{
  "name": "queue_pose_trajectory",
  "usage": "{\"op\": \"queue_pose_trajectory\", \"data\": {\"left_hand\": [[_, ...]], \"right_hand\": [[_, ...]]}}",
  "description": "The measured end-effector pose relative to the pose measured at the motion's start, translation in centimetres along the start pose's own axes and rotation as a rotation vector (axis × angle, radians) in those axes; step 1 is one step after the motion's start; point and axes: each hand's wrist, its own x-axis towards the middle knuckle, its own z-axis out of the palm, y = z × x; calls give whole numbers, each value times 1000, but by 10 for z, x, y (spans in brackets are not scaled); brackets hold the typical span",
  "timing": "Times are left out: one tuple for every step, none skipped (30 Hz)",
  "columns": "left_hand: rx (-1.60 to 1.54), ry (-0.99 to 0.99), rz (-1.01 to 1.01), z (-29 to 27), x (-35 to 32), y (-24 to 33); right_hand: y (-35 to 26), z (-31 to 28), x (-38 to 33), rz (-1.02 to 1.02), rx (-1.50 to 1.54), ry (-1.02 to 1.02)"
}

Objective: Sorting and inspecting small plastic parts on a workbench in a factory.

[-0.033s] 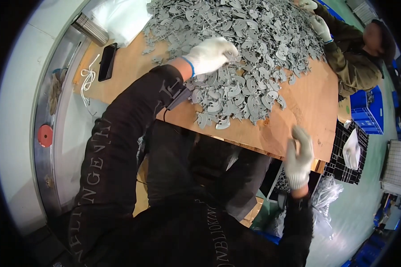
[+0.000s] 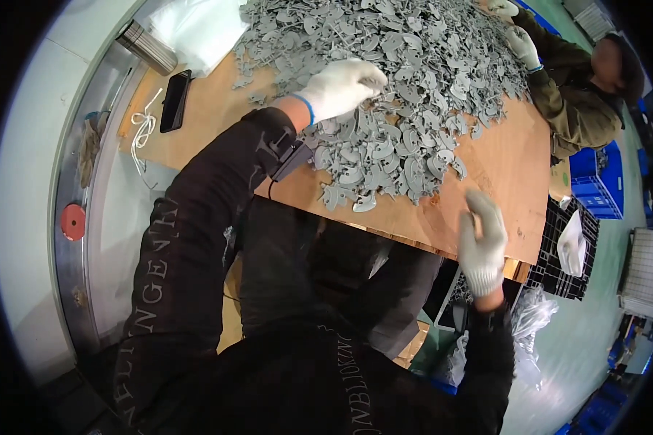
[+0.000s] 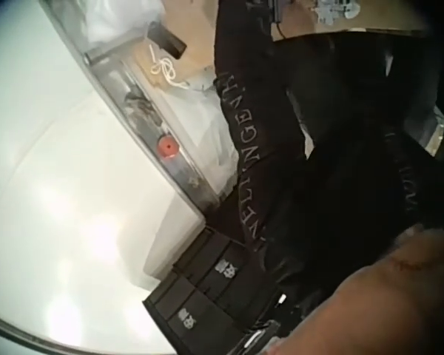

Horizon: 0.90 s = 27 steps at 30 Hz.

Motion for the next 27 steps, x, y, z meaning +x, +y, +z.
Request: {"op": "queue_pose_trajectory", "data": {"left_hand": [[-283, 29, -185, -13, -3, 15], [-559, 59, -375, -21, -6, 20], [-565, 64, -374, -21, -9, 14], [-802, 99, -402, -16, -11, 3], [-1037, 134, -427, -14, -15, -7], [-1273, 170, -448, -13, -18, -18], [-1279, 170, -452, -14, -21, -23], [-1335, 194, -459, -18, -25, -24], [-1393, 218, -465, -21, -28, -25], [-1450, 243, -475, -23, -31, -26], [-1455, 243, -478, -24, -33, -26], [-1477, 267, -476, -24, -35, -27], [-1497, 301, -476, -25, -38, -30], [-1517, 332, -475, -26, -40, -33], [-1519, 336, -478, -27, -40, -36], [-1411, 284, -469, -27, -38, -39], [-1303, 231, -458, -28, -37, -41], [-1196, 177, -443, -28, -35, -40], [-1200, 175, -442, -28, -33, -39], [-1139, 169, -474, -31, -30, -35], [-1076, 162, -505, -34, -26, -30], [-1013, 155, -534, -36, -24, -26], [-1016, 153, -534, -38, -24, -23], [-888, 157, -517, -40, -24, -21], [-762, 159, -497, -40, -24, -19], [-636, 160, -475, -39, -23, -18], [-639, 155, -473, -35, -19, -18]], "right_hand": [[-10, 11, 29, -36, 9, -42], [-10, 25, 53, -61, 36, -71], [-9, 38, 75, -88, 66, -102], [-5, 52, 95, -87, 29, -126], [-3, 65, 115, -88, -5, -150], [-4, 76, 133, -93, -6, -153], [-4, 88, 149, -107, -68, -174], [-5, 98, 164, -124, -131, -193], [-3, 108, 179, -124, -133, -197], [0, 120, 193, -203, -219, -195], [1, 129, 203, -281, -306, -190], [3, 136, 208, -358, -394, -185], [-4, 141, 212, -362, -392, -192], [-12, 144, 216, -283, -484, -263], [-20, 146, 220, -202, -577, -333], [-24, 148, 223, -118, -669, -402], [-22, 148, 223, -119, -670, -406], [-18, 145, 223, -103, -609, -404], [-14, 140, 223, -87, -548, -402], [-9, 135, 222, -71, -488, -399], [-5, 130, 220, -68, -492, -401], [0, 124, 217, -15, -388, -365], [3, 119, 213, 38, -281, -329], [5, 114, 209, 90, -174, -291], [1, 108, 207, 95, -177, -290], [-1, 99, 208, 198, -121, -343], [-5, 90, 209, 301, -64, -396]]}}
